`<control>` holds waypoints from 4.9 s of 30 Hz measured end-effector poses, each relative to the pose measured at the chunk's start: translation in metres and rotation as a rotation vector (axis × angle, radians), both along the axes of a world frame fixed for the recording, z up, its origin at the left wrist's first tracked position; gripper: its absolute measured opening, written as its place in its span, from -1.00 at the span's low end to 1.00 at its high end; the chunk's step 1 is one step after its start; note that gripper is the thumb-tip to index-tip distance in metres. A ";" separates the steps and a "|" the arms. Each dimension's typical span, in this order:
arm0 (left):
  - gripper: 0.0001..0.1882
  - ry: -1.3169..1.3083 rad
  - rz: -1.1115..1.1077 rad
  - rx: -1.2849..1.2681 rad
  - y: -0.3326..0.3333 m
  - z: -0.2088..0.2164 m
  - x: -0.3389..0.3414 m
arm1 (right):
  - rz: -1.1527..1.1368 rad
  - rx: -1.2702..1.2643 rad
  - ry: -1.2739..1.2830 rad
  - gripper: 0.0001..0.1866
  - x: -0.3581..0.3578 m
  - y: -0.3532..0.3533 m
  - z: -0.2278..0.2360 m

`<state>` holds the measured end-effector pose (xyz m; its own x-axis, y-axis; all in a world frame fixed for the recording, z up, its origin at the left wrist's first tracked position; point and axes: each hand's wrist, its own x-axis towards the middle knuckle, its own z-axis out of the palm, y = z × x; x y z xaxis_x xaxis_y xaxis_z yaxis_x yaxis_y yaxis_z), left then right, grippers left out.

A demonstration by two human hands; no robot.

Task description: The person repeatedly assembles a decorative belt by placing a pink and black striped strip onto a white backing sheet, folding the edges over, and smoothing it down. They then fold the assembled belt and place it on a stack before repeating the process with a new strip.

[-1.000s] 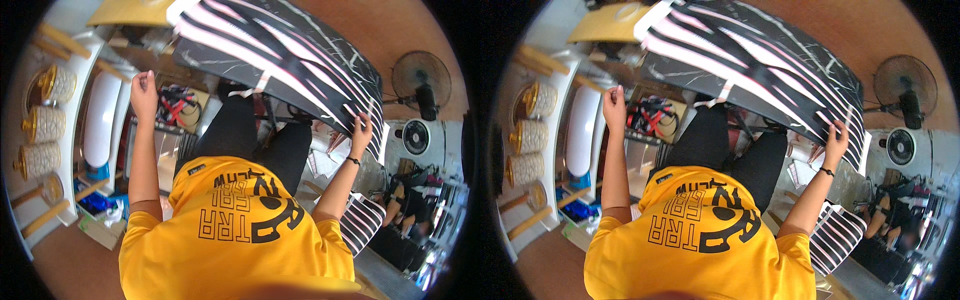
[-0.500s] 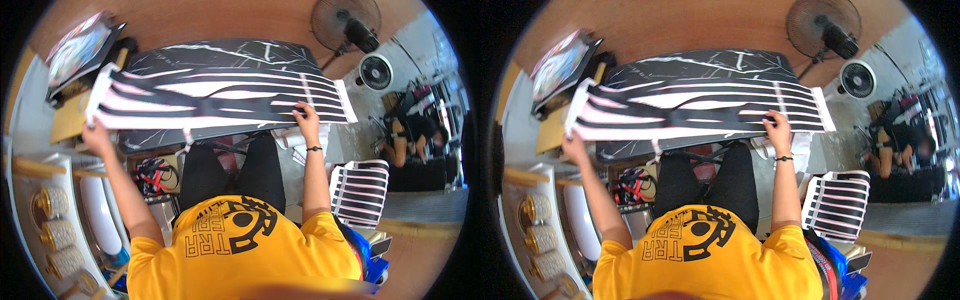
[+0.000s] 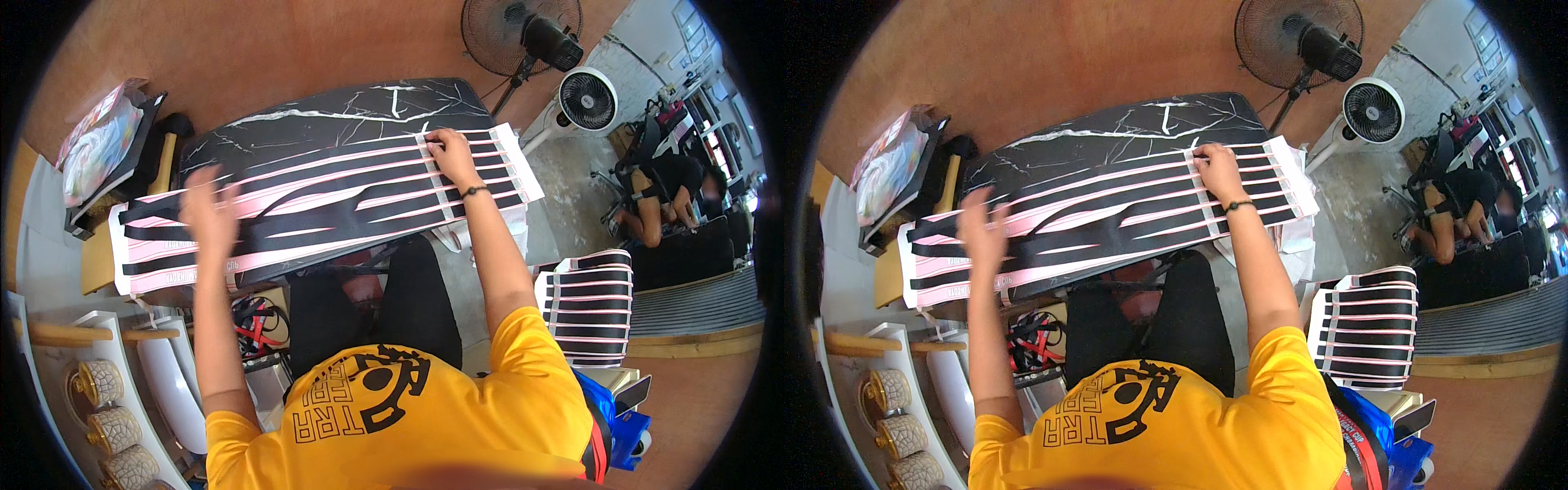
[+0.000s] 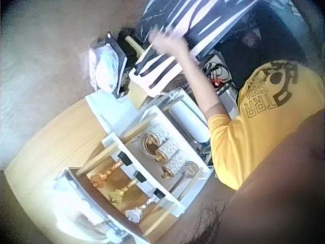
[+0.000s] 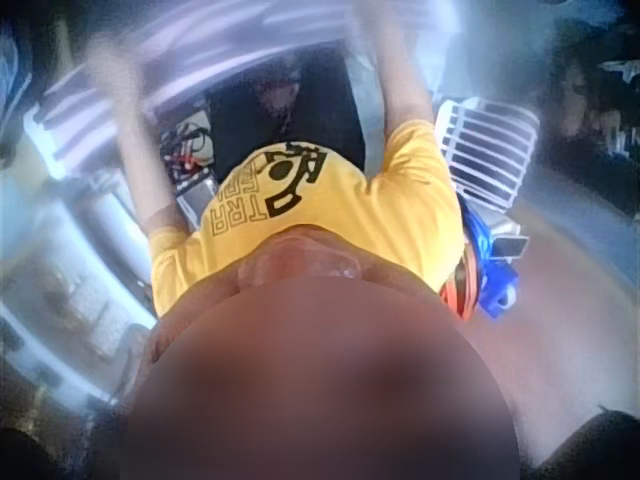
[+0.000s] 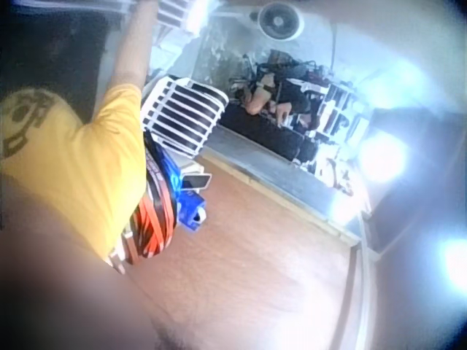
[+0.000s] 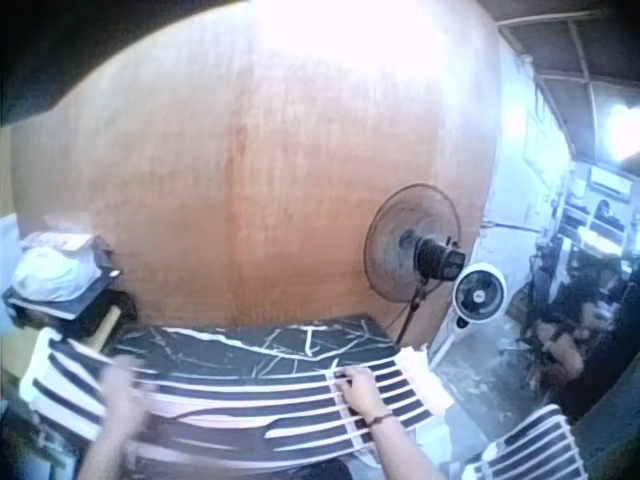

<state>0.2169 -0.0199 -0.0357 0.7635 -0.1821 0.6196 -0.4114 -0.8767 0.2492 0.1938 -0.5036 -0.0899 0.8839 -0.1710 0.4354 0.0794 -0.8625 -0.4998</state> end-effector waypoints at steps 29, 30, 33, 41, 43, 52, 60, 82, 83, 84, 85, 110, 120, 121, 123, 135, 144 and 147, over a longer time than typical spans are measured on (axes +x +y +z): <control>-0.66 0.911 -0.595 0.053 -0.367 -0.056 0.138 | -0.035 0.198 -0.113 -0.79 0.033 -0.016 -0.032; -0.65 0.950 -0.622 0.030 -0.365 -0.054 0.140 | -0.041 0.215 -0.096 -0.78 0.032 -0.017 -0.032; -0.64 1.038 -0.696 0.037 -0.361 -0.046 0.144 | -0.068 0.168 -0.113 -0.77 0.033 -0.015 -0.033; -0.70 0.982 -0.716 0.063 -0.361 -0.041 0.142 | -0.059 0.200 -0.145 -0.80 0.031 -0.013 -0.031; -0.71 1.003 -0.682 0.029 -0.363 -0.044 0.139 | -0.062 0.155 -0.183 -0.82 0.031 -0.012 -0.031; -0.71 0.921 -0.536 0.073 -0.373 -0.055 0.136 | 0.032 0.184 -0.212 -0.85 0.026 -0.016 -0.026; -0.67 1.120 -0.768 -0.387 -0.354 -0.038 0.130 | 0.009 0.494 -0.033 -0.83 0.020 -0.024 -0.021; -0.17 0.253 -0.840 0.341 -0.333 -0.010 0.108 | 0.111 0.506 -0.125 -0.18 0.014 -0.025 -0.025; -0.24 0.272 -0.848 0.344 -0.335 -0.017 0.101 | 0.116 0.592 -0.110 -0.25 0.015 -0.030 -0.026; -0.31 0.246 -0.883 0.311 -0.337 -0.024 0.095 | 0.080 0.686 -0.063 -0.32 0.015 -0.034 -0.028; -0.61 0.226 -0.867 0.245 -0.338 -0.030 0.090 | 0.120 0.762 -0.121 -0.53 0.015 -0.035 -0.030; -0.96 -0.029 -0.686 0.078 -0.304 -0.019 -0.012 | 0.201 0.308 -0.112 -0.88 0.026 -0.034 -0.042; -0.92 0.133 -0.488 -0.025 -0.298 -0.027 -0.036 | 0.211 0.257 -0.215 -0.83 -0.009 -0.042 -0.017; -0.92 0.140 -0.483 -0.041 -0.300 -0.026 -0.034 | 0.234 0.153 -0.227 -0.87 -0.021 -0.042 -0.017; -0.92 0.111 -0.508 -0.056 -0.303 -0.024 -0.034 | 0.152 0.054 -0.067 -0.89 -0.030 -0.038 -0.020; -0.91 0.168 -0.500 -0.103 -0.267 -0.014 -0.086 | 0.060 0.384 -0.185 -0.86 -0.026 -0.037 -0.026; -0.89 0.176 -0.515 -0.160 -0.268 -0.010 -0.085 | 0.030 0.012 0.020 -0.88 -0.063 -0.024 -0.022; -0.89 0.199 -0.513 -0.162 -0.265 -0.011 -0.092 | 0.060 0.012 0.046 -0.87 -0.060 -0.028 -0.023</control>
<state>0.1248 -0.2850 -0.0466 0.7071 -0.4746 0.5242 -0.7057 -0.5213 0.4799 0.1342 -0.5317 -0.1131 0.9116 -0.1216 0.3927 0.1081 -0.8508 -0.5142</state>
